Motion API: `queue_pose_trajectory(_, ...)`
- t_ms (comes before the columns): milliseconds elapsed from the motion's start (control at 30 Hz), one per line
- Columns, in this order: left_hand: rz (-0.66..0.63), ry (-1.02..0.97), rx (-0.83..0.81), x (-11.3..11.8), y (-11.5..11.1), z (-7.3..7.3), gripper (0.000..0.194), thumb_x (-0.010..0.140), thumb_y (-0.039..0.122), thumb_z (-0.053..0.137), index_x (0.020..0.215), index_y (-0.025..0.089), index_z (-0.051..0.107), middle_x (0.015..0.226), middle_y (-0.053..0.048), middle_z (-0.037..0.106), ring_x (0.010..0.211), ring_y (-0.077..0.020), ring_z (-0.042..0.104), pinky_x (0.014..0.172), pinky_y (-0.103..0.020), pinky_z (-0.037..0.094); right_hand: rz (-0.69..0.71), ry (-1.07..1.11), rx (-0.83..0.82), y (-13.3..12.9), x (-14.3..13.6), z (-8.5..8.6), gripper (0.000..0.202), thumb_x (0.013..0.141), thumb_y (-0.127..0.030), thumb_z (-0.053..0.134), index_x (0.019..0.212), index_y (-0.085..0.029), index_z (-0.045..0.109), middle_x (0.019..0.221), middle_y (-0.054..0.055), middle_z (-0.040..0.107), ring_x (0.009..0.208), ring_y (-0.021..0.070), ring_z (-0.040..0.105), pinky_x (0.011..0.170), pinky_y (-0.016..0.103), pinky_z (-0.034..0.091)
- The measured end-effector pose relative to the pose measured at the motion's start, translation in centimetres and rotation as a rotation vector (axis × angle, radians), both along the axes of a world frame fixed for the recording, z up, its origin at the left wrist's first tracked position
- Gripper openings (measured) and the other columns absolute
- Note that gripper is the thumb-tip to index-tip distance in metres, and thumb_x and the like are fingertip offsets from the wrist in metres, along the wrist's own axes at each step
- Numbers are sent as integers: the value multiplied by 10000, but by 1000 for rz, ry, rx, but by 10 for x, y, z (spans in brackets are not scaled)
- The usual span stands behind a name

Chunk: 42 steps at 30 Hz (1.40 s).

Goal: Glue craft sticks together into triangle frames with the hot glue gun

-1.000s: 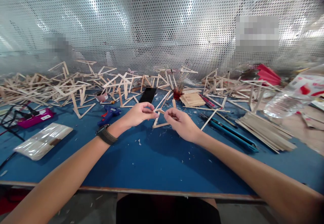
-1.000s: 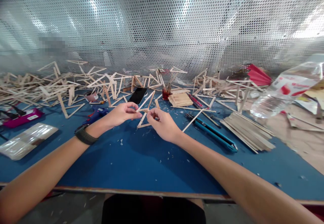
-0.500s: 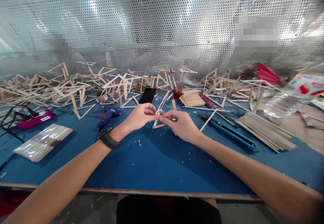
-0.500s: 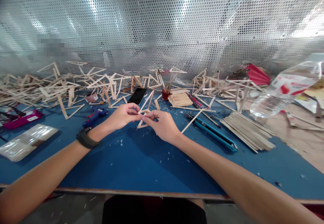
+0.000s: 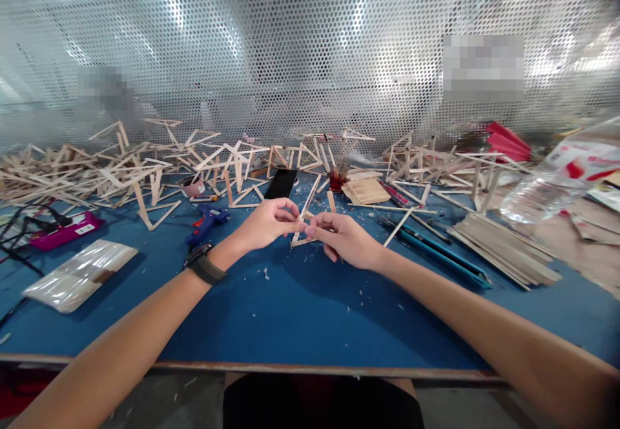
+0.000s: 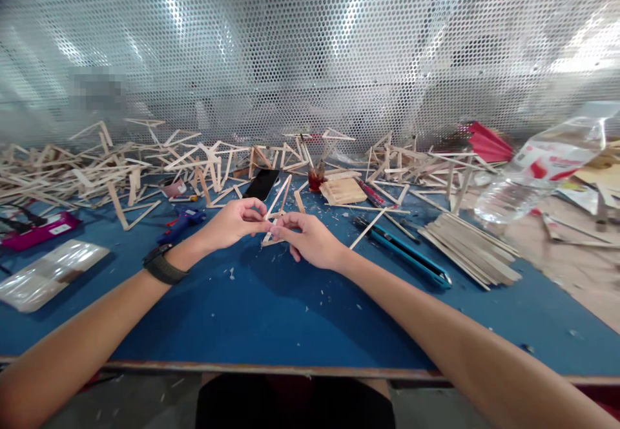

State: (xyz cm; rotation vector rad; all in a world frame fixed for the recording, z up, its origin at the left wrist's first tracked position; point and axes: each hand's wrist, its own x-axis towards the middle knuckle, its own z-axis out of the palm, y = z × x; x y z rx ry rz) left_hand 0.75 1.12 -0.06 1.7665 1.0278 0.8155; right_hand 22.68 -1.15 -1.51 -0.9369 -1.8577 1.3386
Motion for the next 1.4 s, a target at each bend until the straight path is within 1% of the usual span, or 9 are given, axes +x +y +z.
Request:
queue_pose_trajectory(200, -122, 3, -49, -6, 5, -2, 336, 774, 391, 824, 907, 188, 593, 725, 6, 683, 659, -140, 645, 613, -248, 457, 104, -36, -54, -1, 1, 2, 371, 925, -552, 621, 933, -182, 596, 729, -30, 623, 457, 63, 539, 406, 183, 421)
queue_pose_trajectory(333, -206, 1, -79, -9, 8, -4, 328, 784, 380, 813, 935, 189, 593, 748, -8, 697, 670, -143, 655, 606, -244, 455, 172, -66, -73, -3, 2, 7, 336, 945, -511, 612, 945, -175, 605, 617, -58, 582, 433, 64, 533, 393, 170, 388)
queue_pose_trajectory(567, -251, -8, -83, -10, 8, -3, 320, 780, 361, 819, 930, 188, 594, 750, -10, 700, 656, -135, 649, 574, -233, 450, 228, -58, -67, -3, 4, 7, 354, 941, -529, 616, 940, -176, 621, 658, -42, 609, 457, 68, 559, 401, 171, 418)
queue_pose_trajectory(733, -181, -11, -32, -10, 8, -2, 319, 776, 370, 823, 903, 188, 594, 719, 0, 688, 640, -137, 648, 575, -240, 458, 79, -39, -32, 0, 3, 2, 360, 897, -542, 664, 909, -182, 650, 704, -26, 618, 471, 78, 566, 411, 188, 450)
queue_pose_trajectory(900, -96, -7, 37, -7, 7, -2, 330, 778, 410, 821, 882, 190, 599, 697, -2, 686, 639, -147, 651, 585, -251, 470, -73, -68, 47, -2, 1, 0, 377, 880, -566, 673, 909, -191, 708, 855, 30, 721, 440, 78, 552, 411, 220, 429)
queue_pose_trajectory(1033, 1, 49, 136, -3, 0, 1, 338, 765, 422, 832, 869, 189, 611, 753, -25, 719, 693, -168, 684, 614, -261, 492, -151, -110, 128, -4, 0, -1, 364, 888, -556, 665, 889, -199, 741, 800, 31, 727, 416, 95, 551, 415, 243, 414)
queue_pose_trajectory(1167, 58, 75, 236, 1, -6, 3, 310, 783, 415, 819, 847, 190, 615, 771, -27, 736, 719, -169, 699, 633, -255, 502, -189, -151, 167, -5, -1, 2, 302, 914, -480, 637, 859, -202, 740, 760, 24, 724, 409, 104, 556, 431, 251, 427)
queue_pose_trajectory(1267, 68, 76, 217, 1, -5, 2, 321, 776, 417, 826, 852, 189, 614, 776, -31, 743, 728, -174, 704, 630, -252, 500, -194, -160, 177, -7, -1, 5, 252, 929, -407, 600, 849, -197, 714, 769, 21, 724, 416, 105, 565, 440, 248, 433)
queue_pose_trajectory(1400, 63, 55, 161, 1, -1, 1, 343, 759, 419, 841, 859, 185, 611, 800, -41, 749, 716, -164, 692, 611, -243, 487, -180, -162, 214, -8, -1, 7, 248, 939, -417, 581, 852, -199, 661, 660, -8, 659, 425, 115, 570, 460, 247, 443)
